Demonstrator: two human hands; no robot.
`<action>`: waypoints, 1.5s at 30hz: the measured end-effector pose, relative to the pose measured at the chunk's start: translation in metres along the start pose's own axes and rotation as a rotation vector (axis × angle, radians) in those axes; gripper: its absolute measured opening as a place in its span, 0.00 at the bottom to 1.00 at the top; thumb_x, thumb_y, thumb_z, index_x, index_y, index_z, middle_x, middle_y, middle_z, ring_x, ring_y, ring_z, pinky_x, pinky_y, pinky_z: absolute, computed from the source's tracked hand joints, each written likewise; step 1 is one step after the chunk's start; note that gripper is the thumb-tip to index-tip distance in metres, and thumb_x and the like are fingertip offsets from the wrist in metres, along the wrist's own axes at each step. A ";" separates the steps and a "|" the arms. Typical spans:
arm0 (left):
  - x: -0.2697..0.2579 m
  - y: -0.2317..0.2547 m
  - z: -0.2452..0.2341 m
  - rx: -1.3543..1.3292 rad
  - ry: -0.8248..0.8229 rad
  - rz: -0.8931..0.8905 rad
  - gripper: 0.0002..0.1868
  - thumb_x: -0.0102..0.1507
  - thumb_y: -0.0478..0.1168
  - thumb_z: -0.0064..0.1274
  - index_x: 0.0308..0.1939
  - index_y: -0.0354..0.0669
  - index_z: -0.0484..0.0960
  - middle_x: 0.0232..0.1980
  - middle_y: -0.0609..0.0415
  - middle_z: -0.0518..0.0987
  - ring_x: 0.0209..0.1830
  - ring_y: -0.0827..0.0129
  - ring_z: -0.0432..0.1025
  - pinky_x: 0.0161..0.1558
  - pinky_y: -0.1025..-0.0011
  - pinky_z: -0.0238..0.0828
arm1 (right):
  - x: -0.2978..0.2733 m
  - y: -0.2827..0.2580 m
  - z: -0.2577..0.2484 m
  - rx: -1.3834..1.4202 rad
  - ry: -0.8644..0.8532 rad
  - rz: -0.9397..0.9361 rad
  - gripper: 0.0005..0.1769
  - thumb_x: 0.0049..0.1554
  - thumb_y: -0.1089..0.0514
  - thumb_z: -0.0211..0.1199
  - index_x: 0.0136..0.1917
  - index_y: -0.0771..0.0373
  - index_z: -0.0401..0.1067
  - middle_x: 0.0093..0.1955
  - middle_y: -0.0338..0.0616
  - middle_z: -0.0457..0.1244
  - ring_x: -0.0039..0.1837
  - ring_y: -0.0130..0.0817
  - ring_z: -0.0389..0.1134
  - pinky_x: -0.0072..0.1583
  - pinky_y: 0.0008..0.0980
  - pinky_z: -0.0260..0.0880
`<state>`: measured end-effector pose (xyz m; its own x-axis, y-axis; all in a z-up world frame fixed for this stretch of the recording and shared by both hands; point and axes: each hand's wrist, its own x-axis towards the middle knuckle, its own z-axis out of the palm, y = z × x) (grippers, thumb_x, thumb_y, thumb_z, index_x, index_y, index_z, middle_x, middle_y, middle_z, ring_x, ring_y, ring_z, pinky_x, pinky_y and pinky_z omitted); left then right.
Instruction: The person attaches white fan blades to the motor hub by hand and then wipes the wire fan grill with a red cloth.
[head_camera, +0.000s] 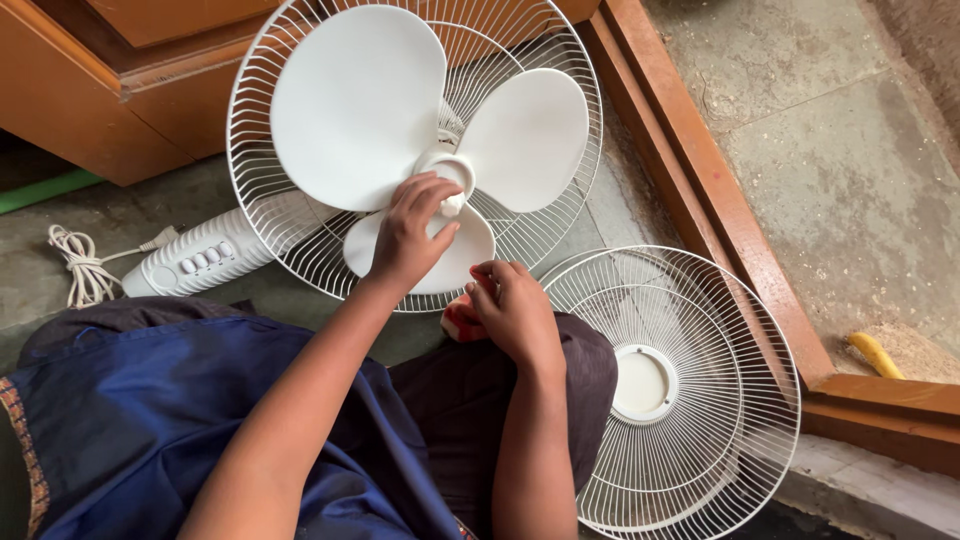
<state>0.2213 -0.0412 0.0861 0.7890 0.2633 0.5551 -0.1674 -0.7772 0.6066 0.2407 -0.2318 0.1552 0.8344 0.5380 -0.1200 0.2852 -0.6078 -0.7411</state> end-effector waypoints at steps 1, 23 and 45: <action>-0.005 0.002 -0.005 0.004 0.009 -0.002 0.27 0.55 0.30 0.65 0.58 0.42 0.77 0.60 0.47 0.77 0.67 0.48 0.69 0.65 0.57 0.69 | 0.001 0.002 0.003 -0.021 -0.007 0.004 0.16 0.55 0.52 0.65 0.54 0.61 0.78 0.52 0.51 0.69 0.53 0.47 0.72 0.55 0.40 0.71; -0.203 -0.094 -0.079 -0.498 0.087 -0.927 0.30 0.63 0.39 0.59 0.65 0.37 0.64 0.59 0.47 0.75 0.48 0.67 0.75 0.44 0.70 0.74 | 0.000 0.048 0.202 -0.864 -0.089 -0.349 0.11 0.55 0.57 0.58 0.51 0.58 0.73 0.53 0.48 0.64 0.57 0.47 0.67 0.57 0.48 0.64; -0.168 -0.136 -0.071 -0.677 0.081 -0.812 0.26 0.57 0.25 0.49 0.62 0.31 0.73 0.55 0.45 0.80 0.46 0.72 0.78 0.43 0.73 0.80 | 0.018 0.104 0.271 -1.009 -0.171 -0.028 0.21 0.61 0.52 0.54 0.64 0.63 0.67 0.52 0.54 0.69 0.50 0.41 0.72 0.44 0.44 0.70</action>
<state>0.0696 0.0608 -0.0499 0.7746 0.6172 -0.1378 0.0781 0.1229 0.9893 0.1577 -0.1277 -0.1031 0.7655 0.5876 -0.2621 0.6334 -0.7598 0.1466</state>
